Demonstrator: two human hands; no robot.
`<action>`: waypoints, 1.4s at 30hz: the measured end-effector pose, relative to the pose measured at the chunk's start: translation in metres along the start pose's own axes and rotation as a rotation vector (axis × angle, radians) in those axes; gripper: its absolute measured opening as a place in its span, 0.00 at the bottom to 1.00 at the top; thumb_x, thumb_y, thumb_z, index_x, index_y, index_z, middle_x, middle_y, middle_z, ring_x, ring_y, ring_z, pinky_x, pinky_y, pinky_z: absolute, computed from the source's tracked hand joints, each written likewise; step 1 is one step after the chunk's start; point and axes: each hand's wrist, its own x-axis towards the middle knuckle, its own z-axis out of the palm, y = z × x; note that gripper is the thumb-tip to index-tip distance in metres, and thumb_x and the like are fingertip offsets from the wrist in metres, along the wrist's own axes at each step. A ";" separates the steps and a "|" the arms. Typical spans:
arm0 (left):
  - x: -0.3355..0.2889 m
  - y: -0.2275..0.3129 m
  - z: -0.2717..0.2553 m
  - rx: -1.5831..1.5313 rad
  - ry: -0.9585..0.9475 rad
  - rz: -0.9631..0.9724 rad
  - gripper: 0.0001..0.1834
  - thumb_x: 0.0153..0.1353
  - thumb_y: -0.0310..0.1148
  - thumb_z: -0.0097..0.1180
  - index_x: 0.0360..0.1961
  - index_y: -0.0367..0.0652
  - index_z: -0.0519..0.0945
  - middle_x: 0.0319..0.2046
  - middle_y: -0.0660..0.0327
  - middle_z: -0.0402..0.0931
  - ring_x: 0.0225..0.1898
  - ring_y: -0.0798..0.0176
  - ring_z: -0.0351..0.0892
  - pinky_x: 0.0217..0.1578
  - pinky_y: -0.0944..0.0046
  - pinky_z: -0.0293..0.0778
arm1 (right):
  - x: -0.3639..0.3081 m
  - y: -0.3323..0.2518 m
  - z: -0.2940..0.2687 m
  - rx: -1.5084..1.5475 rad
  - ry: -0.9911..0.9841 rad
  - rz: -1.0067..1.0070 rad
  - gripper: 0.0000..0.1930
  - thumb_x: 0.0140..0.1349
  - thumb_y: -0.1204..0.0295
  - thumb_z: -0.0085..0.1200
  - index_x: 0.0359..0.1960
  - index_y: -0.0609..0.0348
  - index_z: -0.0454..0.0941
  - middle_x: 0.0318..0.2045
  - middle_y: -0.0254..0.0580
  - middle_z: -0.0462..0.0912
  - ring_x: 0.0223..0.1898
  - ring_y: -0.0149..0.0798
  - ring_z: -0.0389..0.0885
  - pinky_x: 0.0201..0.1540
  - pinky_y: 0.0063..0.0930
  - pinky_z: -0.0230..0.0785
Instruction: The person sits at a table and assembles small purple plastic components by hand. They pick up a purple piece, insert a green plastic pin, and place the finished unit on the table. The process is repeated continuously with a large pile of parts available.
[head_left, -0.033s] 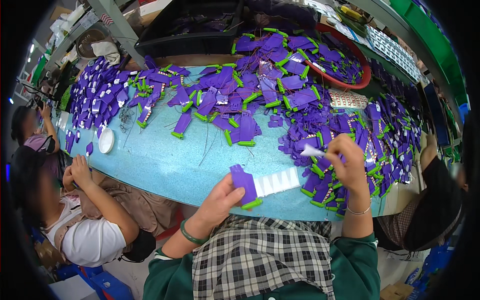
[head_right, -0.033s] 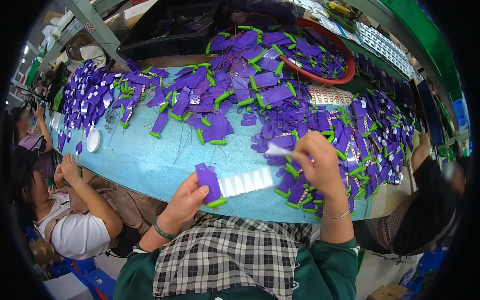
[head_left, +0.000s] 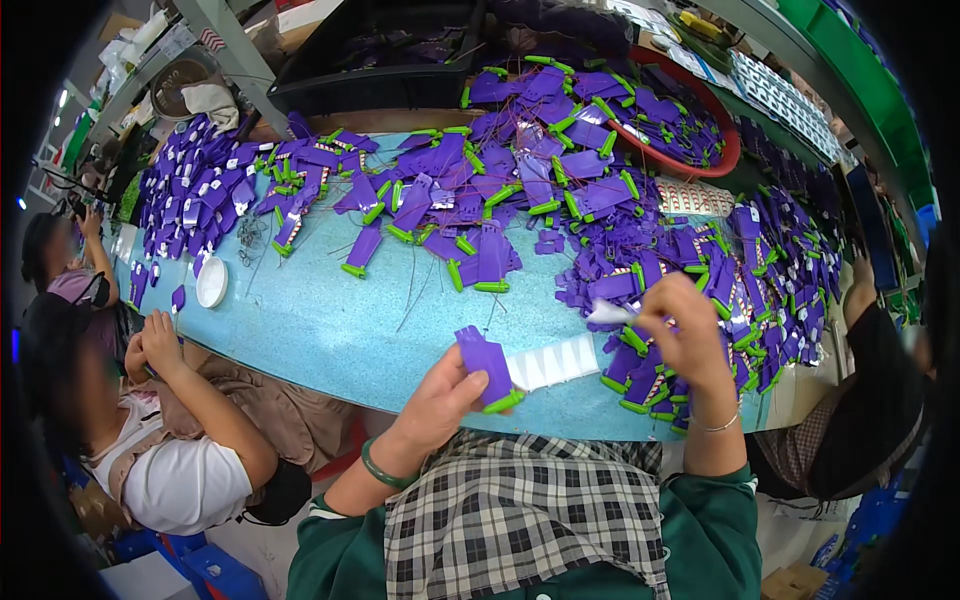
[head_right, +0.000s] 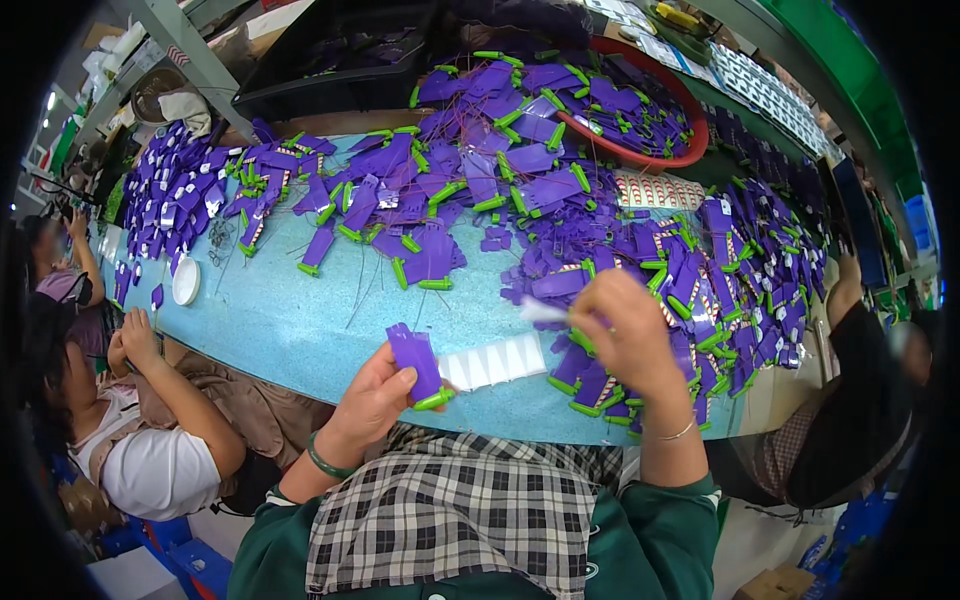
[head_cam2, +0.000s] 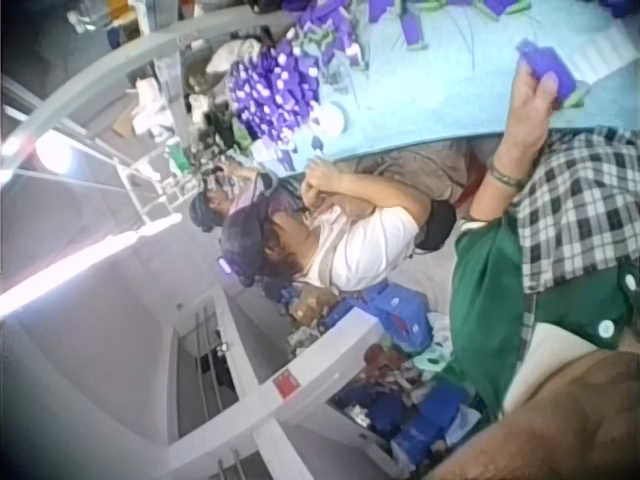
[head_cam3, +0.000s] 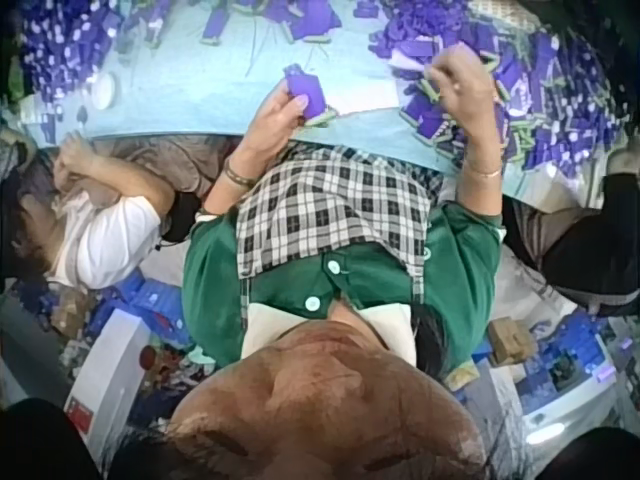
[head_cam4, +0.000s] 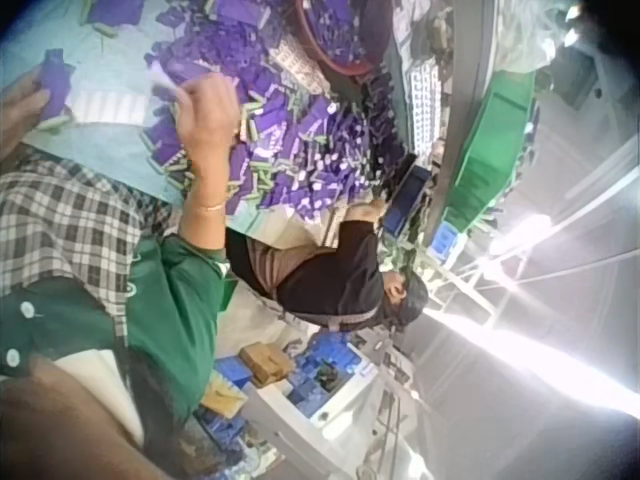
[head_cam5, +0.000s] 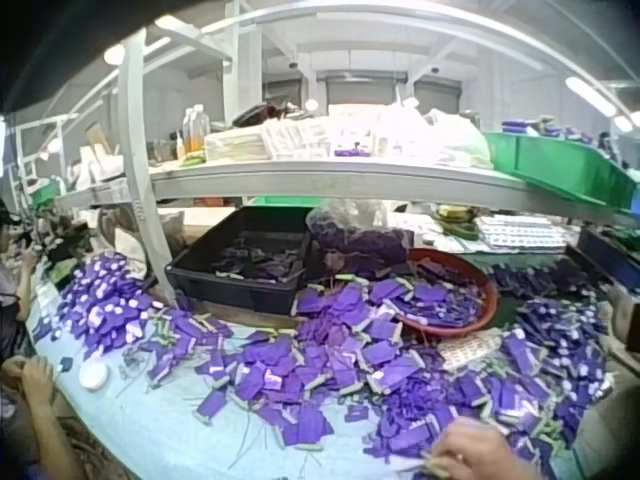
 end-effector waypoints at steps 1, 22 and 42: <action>0.002 0.003 0.005 -0.069 -0.004 0.018 0.18 0.67 0.36 0.48 0.53 0.39 0.63 0.41 0.53 0.74 0.43 0.55 0.80 0.41 0.55 0.80 | 0.000 -0.008 0.002 0.011 -0.060 -0.023 0.09 0.45 0.80 0.62 0.23 0.60 0.72 0.24 0.42 0.74 0.27 0.46 0.74 0.29 0.34 0.66; 0.024 0.009 0.044 -0.014 0.044 0.007 0.06 0.59 0.26 0.58 0.37 0.41 0.76 0.27 0.64 0.77 0.25 0.72 0.75 0.23 0.71 0.69 | -0.007 -0.066 0.046 -0.405 0.100 -0.567 0.04 0.44 0.72 0.57 0.21 0.56 0.74 0.25 0.33 0.74 0.32 0.34 0.77 0.35 0.30 0.69; 0.026 -0.006 0.015 0.107 0.169 0.030 0.12 0.61 0.27 0.56 0.44 0.33 0.78 0.27 0.59 0.80 0.25 0.69 0.79 0.24 0.72 0.73 | -0.019 -0.047 0.052 0.541 0.194 0.074 0.04 0.52 0.82 0.59 0.26 0.63 0.76 0.29 0.41 0.77 0.32 0.36 0.76 0.36 0.27 0.68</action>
